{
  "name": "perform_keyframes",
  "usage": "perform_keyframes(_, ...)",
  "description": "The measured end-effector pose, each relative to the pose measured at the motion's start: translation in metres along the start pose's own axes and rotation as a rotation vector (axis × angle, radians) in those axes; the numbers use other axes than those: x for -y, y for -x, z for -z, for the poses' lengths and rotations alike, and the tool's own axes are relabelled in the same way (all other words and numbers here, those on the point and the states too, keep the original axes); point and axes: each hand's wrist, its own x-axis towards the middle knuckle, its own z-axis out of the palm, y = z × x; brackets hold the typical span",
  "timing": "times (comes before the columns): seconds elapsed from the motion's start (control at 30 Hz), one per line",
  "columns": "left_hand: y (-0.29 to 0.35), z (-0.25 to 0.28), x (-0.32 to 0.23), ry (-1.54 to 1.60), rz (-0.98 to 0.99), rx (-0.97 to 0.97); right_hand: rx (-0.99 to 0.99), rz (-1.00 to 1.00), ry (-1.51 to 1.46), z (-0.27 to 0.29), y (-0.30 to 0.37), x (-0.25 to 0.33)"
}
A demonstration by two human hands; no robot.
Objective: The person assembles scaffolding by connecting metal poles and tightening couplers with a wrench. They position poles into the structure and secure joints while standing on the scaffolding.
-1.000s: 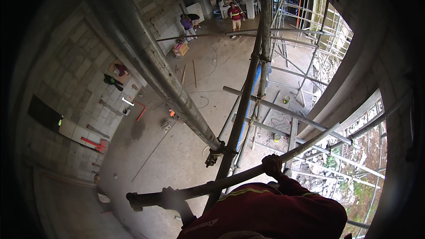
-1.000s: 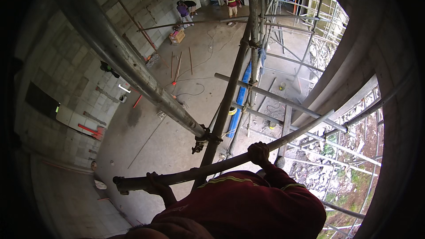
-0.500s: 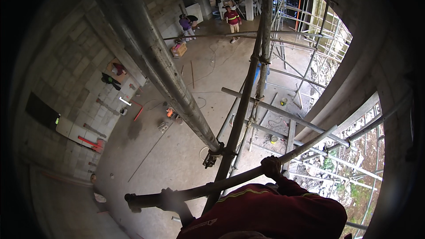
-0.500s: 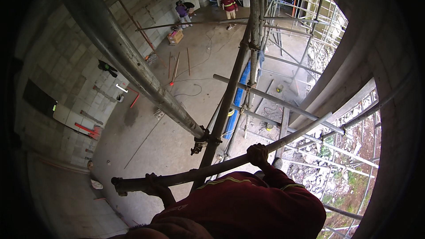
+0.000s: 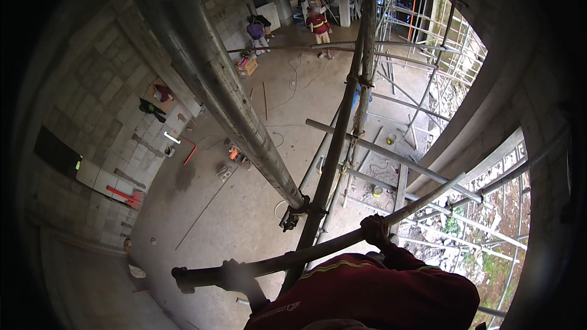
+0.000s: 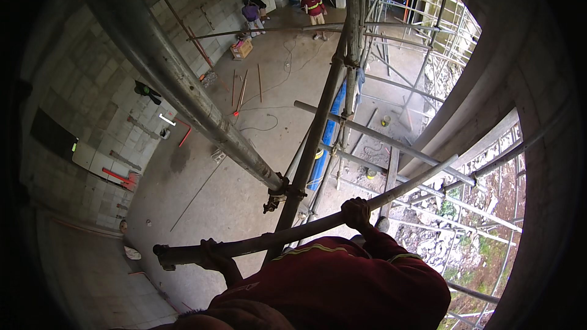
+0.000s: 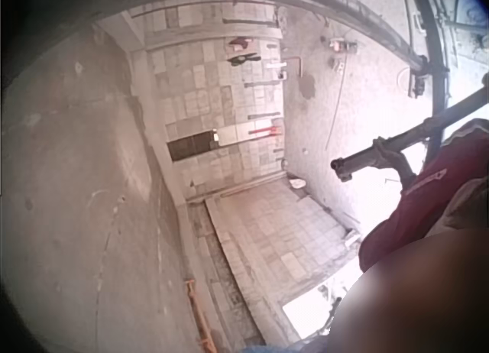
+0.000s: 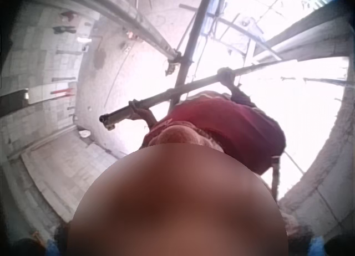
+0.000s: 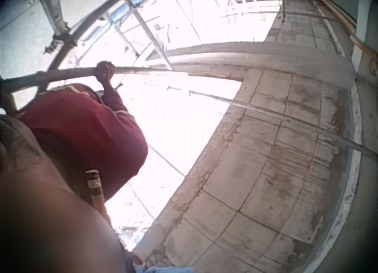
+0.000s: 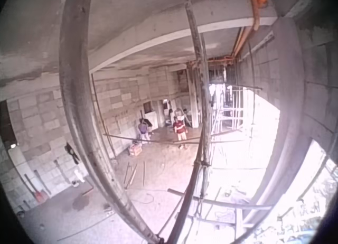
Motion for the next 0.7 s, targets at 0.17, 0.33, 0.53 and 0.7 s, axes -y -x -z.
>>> perform_keyframes(0.17,-0.002,0.0022,0.0054,-0.016,-0.057,0.021,0.011,-0.004,0.007,-0.0003,0.0009,-0.0003)
perform_keyframes(0.33,-0.0019,0.0031,0.0061,-0.07,-0.112,0.037,0.006,0.01,0.018,-0.0007,0.001,-0.0005)
perform_keyframes(0.53,-0.0016,0.0032,0.0023,0.002,0.005,0.033,-0.005,0.02,0.017,-0.0033,0.0018,-0.0016)
perform_keyframes(0.7,-0.0014,0.0013,0.0018,0.01,-0.016,0.019,-0.01,0.015,-0.016,-0.0033,0.0021,-0.0024)
